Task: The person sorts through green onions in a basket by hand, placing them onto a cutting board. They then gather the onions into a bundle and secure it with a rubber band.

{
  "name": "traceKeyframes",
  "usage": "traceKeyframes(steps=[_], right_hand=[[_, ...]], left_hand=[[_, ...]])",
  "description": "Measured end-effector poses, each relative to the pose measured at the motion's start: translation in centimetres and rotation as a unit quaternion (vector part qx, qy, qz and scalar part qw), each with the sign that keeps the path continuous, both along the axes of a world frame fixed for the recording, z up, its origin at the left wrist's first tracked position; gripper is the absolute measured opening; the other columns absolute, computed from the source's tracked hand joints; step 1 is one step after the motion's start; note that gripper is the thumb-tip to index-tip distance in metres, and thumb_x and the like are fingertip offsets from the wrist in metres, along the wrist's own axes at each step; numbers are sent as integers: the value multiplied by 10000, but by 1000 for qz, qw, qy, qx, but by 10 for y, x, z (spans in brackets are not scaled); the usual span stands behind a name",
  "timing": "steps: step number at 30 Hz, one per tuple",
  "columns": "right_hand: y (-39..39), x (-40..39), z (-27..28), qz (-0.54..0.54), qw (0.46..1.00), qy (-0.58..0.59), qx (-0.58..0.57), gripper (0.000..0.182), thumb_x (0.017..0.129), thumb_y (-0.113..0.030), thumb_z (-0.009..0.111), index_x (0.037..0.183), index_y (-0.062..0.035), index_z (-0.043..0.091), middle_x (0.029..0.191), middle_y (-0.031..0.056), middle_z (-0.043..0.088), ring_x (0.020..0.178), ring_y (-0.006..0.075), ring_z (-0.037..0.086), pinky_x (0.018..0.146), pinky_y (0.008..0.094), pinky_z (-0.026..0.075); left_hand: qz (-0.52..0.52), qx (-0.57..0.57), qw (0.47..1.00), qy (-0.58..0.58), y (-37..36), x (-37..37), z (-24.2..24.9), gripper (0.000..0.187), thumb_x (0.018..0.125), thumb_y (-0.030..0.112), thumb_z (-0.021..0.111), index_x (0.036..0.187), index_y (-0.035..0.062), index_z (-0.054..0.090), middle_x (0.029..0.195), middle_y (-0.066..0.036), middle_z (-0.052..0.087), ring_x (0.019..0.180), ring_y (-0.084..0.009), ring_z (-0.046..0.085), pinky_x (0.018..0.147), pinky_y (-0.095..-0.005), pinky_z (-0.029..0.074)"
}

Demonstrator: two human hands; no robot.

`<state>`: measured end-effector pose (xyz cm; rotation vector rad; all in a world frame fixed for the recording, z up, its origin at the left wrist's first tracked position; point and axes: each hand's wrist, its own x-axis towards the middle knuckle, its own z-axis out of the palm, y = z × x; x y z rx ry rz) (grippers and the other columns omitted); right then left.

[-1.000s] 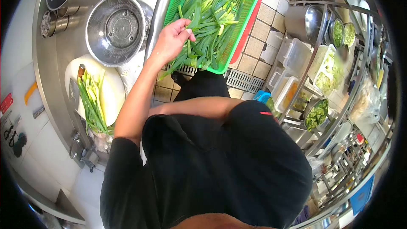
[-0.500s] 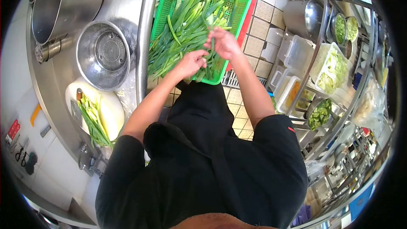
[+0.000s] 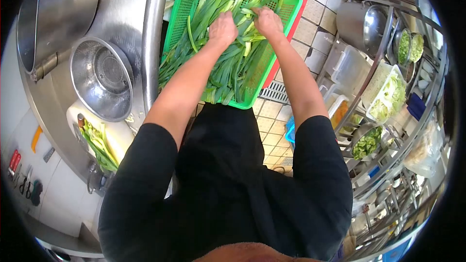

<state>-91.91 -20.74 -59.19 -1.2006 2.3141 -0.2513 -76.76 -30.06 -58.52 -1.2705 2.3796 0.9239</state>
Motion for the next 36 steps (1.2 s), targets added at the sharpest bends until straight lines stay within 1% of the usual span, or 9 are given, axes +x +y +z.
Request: traceKeyframes(steps=[7,10,14,18,22,29,32,33,36], right_hand=[[-10,-8,19,8,954,122,-275,185,866,-184,575,979,-74,671,903,150,649,818,352,657,777,444,534],[-8,5,78,-204,923,-194,-263,206,877,-192,581,972,-23,650,760,143,620,698,309,635,716,395,537],[-3,37,82,-448,689,-499,-275,265,917,-210,569,1068,8,582,641,50,505,548,160,489,575,346,483],[13,56,69,-453,580,-645,-206,262,924,-229,603,1065,-11,566,640,24,466,522,131,434,519,339,434],[33,66,82,-470,675,-523,-221,226,941,-227,650,1089,-67,587,687,-9,509,551,105,466,541,272,421],[64,61,95,-342,796,-484,-121,220,900,-240,715,1014,-74,628,709,-30,563,575,72,496,529,244,412],[65,75,117,-252,852,-457,-41,272,864,-263,759,1006,-49,670,727,-45,590,591,59,490,543,237,408],[67,78,118,-217,864,-454,-23,271,859,-265,765,999,-49,680,730,-46,596,596,58,490,545,237,407],[68,75,132,-150,876,-458,6,269,875,-311,747,973,-64,705,703,-40,586,600,54,479,553,242,407]], left_hand=[[224,104,944,218,5,71,11,366,889,85,641,1221,-2,513,1010,-104,622,871,-180,579,781,-320,473],[273,142,908,284,8,75,41,342,894,80,629,1211,10,523,960,-107,630,814,-198,587,763,-334,485],[294,142,864,383,29,70,40,336,893,50,633,1202,-5,515,962,-71,615,799,-137,550,741,-293,475],[330,226,831,387,45,69,48,274,916,35,610,1177,9,533,1010,-57,616,838,-127,564,743,-288,491],[528,267,717,369,34,78,40,162,958,7,522,1116,37,537,994,-56,601,817,-166,603,649,-360,571],[521,417,672,321,20,96,48,202,964,82,553,1160,42,530,908,-117,688,718,-158,638,615,-320,534],[325,237,884,237,31,73,101,232,906,129,668,1099,25,594,900,-103,696,756,-156,651,673,-326,533],[231,106,899,357,39,75,87,275,849,154,741,1053,9,627,959,-101,697,843,-168,654,762,-328,522],[106,196,920,321,42,67,97,305,857,149,729,1100,10,610,1024,-104,689,932,-166,635,842,-328,504]])
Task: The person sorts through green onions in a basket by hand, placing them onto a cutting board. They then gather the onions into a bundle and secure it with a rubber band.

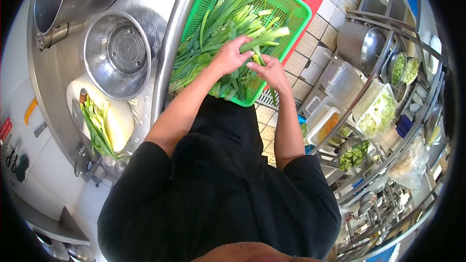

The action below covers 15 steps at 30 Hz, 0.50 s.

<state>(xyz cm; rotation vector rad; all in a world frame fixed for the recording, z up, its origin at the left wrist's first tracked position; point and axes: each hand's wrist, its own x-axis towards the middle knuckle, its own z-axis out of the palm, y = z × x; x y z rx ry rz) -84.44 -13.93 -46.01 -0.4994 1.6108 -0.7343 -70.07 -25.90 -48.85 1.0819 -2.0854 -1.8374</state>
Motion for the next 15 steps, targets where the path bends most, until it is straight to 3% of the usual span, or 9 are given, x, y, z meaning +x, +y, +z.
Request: traceKeyframes(steps=[1,3,4,5,6,8,11,12,15], right_hand=[[-2,-6,3,-2,1000,3,-3,282,871,-313,751,983,-57,711,708,-28,608,612,60,507,555,248,418],[-3,-23,2,-16,1000,-4,-19,321,890,-353,726,1021,-61,727,741,3,663,641,82,574,592,265,456],[-2,-35,5,-39,997,60,-32,336,913,-377,695,993,-53,734,768,16,688,683,94,610,647,276,482],[7,-45,-26,-123,982,124,-76,370,924,-403,672,949,-38,732,782,43,699,734,105,630,688,292,493],[2,-55,-14,-158,957,230,-75,408,928,-421,661,973,-17,699,784,57,692,767,122,637,707,298,503],[3,-70,-20,-411,890,127,-150,404,956,-409,621,1028,-13,653,824,76,679,769,164,645,722,323,524],[10,-62,-15,-437,888,-84,-112,387,989,-378,569,1047,2,612,853,90,655,805,203,657,743,366,551],[0,-46,-14,-407,903,-133,-34,381,1005,-359,534,1045,14,601,902,112,650,879,223,659,764,396,562],[-23,10,-27,-386,877,-286,6,410,995,-363,557,1188,-3,589,1035,104,664,944,193,641,760,352,542]], left_hand=[[-79,14,994,-77,-6,1,4,323,866,152,722,1133,17,602,1033,-102,673,951,-156,612,857,-323,492],[-63,55,995,-47,-11,12,-18,320,861,177,728,1116,34,600,930,-93,666,847,-172,619,769,-334,500],[-56,78,995,-31,-9,18,-30,318,858,190,731,1107,42,599,878,-88,663,796,-180,623,725,-340,505],[8,118,991,-66,-13,19,-19,325,863,191,737,1114,41,595,846,-56,644,736,-140,592,655,-312,496],[78,175,975,-110,-21,19,-5,330,865,174,742,1126,38,592,845,-38,649,698,-106,583,606,-274,479],[206,254,945,-7,-25,28,0,276,877,144,732,1092,48,588,836,-36,651,646,-100,567,582,-257,465],[309,308,899,24,-24,43,-10,282,895,123,709,1115,61,545,836,-59,647,592,-117,529,554,-262,441],[310,312,897,36,-23,45,-11,289,895,117,710,1119,66,535,839,-62,648,594,-119,534,555,-261,442],[321,331,886,57,-16,52,-10,302,896,99,705,1131,69,517,860,-75,655,598,-124,540,558,-261,448]])
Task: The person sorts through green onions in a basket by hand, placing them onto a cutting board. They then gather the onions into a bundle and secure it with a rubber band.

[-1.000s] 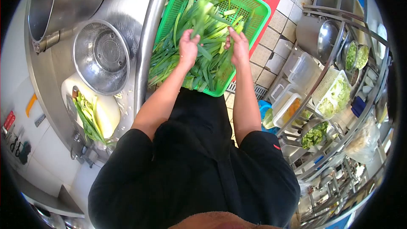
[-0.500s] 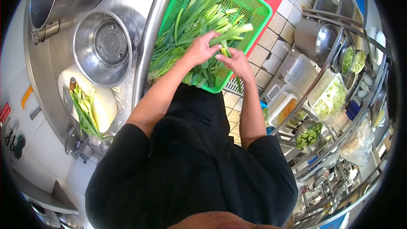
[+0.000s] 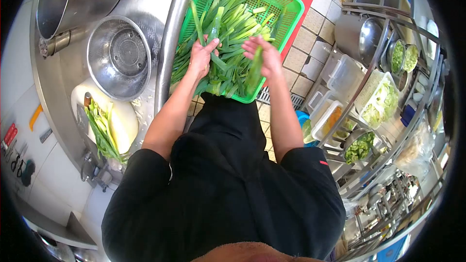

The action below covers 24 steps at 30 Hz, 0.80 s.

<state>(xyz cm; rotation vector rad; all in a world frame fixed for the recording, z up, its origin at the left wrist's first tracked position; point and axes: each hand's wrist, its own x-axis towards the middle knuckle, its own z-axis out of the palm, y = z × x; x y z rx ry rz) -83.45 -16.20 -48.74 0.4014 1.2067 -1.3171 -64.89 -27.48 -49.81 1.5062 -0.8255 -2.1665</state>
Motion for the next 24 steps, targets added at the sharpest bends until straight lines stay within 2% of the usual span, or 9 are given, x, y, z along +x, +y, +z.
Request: traceKeyframes(steps=[3,6,9,11,12,17,21,23,24], right_hand=[[-15,39,-8,42,996,46,-67,404,981,-345,592,1235,-30,597,1087,69,667,932,164,638,691,297,491],[-20,65,-3,83,987,134,-35,323,948,-281,656,1187,-64,644,984,12,687,874,114,617,660,272,420],[-14,41,0,-47,971,234,-3,272,946,-268,661,1122,-61,655,938,26,696,851,115,617,642,262,411],[8,-2,-4,-59,971,232,9,287,961,-273,641,1117,-33,617,960,71,688,864,158,630,668,296,468],[17,-17,0,-65,976,207,-7,310,965,-280,632,1137,-24,598,966,85,683,868,177,633,699,319,486],[32,-48,12,-43,988,140,-42,387,986,-300,594,1216,1,521,982,130,661,874,254,638,854,425,529],[34,-31,-12,-36,993,105,-31,352,998,-330,574,1182,-32,539,855,36,608,860,218,635,831,362,477],[37,-14,-32,-68,991,35,-109,403,973,-398,600,1175,-52,554,849,-3,586,883,200,627,845,362,449],[40,-6,-44,-85,983,-5,-163,428,963,-414,609,1186,-52,558,876,1,602,894,202,626,864,369,452]], left_hand=[[7,-25,1000,-1,8,-1,9,271,895,103,705,1107,63,541,872,-67,659,592,-120,541,562,-259,450],[-111,-97,988,-53,26,-3,17,277,906,90,680,1149,26,565,915,-34,673,606,-110,566,561,-257,468],[-53,-105,993,-9,25,4,31,207,946,46,602,1137,22,525,1030,-82,703,629,-115,596,605,-260,494],[9,-150,988,-40,17,23,25,164,962,18,564,1108,15,491,1068,-112,706,629,-123,615,616,-258,498],[-20,-159,986,-49,11,31,31,113,968,21,553,1053,25,478,1042,-117,711,638,-124,627,621,-258,498],[-59,-150,985,-57,13,43,21,219,968,99,592,1152,20,504,878,-67,675,624,-112,585,631,-258,487],[-113,-150,978,-92,31,2,27,287,954,159,628,1184,31,516,804,-26,641,604,-93,559,560,-257,463],[-210,-180,948,-159,47,-25,28,343,960,256,615,1204,38,511,769,-91,661,594,-188,611,553,-331,494],[-281,-264,900,-204,54,-37,28,361,962,302,592,1198,43,502,765,-145,662,628,-270,635,576,-397,504]])
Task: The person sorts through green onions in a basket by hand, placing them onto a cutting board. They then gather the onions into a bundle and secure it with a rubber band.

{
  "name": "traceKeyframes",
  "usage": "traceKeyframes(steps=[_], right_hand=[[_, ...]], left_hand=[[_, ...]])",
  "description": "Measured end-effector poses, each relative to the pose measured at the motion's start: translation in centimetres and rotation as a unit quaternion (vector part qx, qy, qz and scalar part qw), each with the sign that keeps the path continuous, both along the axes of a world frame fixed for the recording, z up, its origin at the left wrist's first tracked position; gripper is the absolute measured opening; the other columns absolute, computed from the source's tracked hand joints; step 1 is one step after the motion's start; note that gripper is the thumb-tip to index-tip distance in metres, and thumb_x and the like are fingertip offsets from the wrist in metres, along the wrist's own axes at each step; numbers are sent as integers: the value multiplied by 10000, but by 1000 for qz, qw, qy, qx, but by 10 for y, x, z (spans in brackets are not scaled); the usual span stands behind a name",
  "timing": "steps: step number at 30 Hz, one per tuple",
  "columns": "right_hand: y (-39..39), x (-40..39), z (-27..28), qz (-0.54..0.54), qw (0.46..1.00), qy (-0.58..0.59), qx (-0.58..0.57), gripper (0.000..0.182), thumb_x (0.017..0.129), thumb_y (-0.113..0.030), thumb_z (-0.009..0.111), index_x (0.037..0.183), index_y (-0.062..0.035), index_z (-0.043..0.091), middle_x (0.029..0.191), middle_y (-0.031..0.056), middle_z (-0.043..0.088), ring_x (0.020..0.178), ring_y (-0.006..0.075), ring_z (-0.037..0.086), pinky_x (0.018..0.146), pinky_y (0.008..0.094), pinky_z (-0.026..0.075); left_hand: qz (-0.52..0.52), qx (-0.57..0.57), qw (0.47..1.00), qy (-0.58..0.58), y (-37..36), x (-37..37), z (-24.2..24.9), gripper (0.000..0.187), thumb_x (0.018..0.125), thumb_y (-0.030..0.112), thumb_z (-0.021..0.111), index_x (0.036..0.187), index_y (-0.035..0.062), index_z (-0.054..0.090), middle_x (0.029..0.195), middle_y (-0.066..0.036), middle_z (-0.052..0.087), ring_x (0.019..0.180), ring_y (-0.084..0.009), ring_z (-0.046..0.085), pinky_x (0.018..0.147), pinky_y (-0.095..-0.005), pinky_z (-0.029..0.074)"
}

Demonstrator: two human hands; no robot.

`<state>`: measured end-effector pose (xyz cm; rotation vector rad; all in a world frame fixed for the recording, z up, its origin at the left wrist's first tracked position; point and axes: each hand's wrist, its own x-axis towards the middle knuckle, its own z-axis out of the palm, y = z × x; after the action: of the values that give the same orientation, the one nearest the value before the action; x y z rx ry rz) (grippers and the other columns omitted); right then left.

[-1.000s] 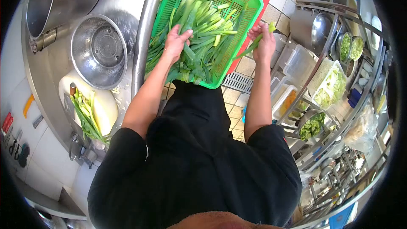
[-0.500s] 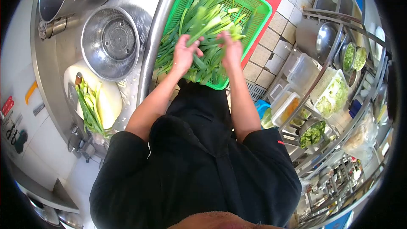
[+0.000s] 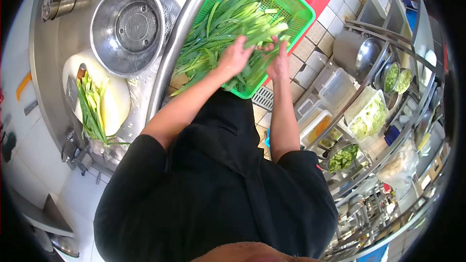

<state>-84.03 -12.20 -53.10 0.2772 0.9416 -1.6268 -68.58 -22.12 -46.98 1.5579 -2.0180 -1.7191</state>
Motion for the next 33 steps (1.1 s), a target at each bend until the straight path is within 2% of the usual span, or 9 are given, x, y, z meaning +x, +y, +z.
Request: traceKeyframes(steps=[2,5,11,14,17,22,25,31,33], right_hand=[[-12,22,24,-6,998,-8,63,503,924,-411,666,1260,-52,559,1036,47,654,984,214,619,935,385,468],[-11,21,16,49,988,123,84,619,891,-436,696,1341,-55,508,1143,82,648,1045,266,617,997,425,471],[-9,24,36,72,988,118,70,370,892,-142,683,1203,17,563,1020,114,666,974,246,655,853,398,539],[-9,18,32,39,984,122,124,302,904,-121,652,1175,-26,561,811,65,604,771,219,637,827,401,544],[-6,12,45,31,996,83,17,249,927,-136,621,1141,-21,566,750,40,540,674,182,564,815,423,548],[-4,0,63,54,992,115,-8,259,951,-179,585,1156,-29,536,738,18,485,633,144,498,776,428,533],[4,-24,64,-20,997,80,13,255,962,-213,572,1142,-39,527,722,2,449,601,138,458,685,384,495],[-5,-15,91,-35,993,53,96,217,957,-198,570,1098,-37,532,688,-8,431,545,122,408,551,313,399],[-22,23,119,5,982,129,137,205,950,-170,572,1092,-25,538,673,-6,444,522,119,400,519,289,381]], left_hand=[[-160,-51,981,-94,8,-20,13,376,968,363,523,1158,42,478,785,-272,647,774,-465,643,680,-555,500],[-239,-43,967,-72,19,-20,13,322,969,269,496,1115,-13,449,901,-305,649,852,-473,642,754,-558,499],[-259,-26,965,-26,19,-5,-2,537,949,202,509,1378,-60,322,1096,-325,613,1046,-479,596,862,-514,495],[-212,93,969,87,5,3,-16,502,916,115,547,1396,38,425,1173,-215,613,1084,-330,626,915,-414,505],[-113,-53,991,52,-21,18,-31,376,870,19,541,1237,85,589,1171,-146,625,1023,-259,639,877,-368,514],[-379,-18,925,-8,-31,23,-71,277,937,137,522,1203,67,549,1166,-199,615,977,-381,618,850,-459,500],[-288,-85,948,102,-24,32,-72,240,960,209,512,1113,36,579,1105,-217,629,970,-407,610,838,-481,491],[-164,-83,981,-59,-7,25,-19,201,927,157,483,874,31,631,873,-212,654,893,-427,611,791,-492,494],[-97,-118,983,-105,5,33,-74,209,891,137,482,842,34,657,803,-206,654,810,-412,632,731,-477,500]])
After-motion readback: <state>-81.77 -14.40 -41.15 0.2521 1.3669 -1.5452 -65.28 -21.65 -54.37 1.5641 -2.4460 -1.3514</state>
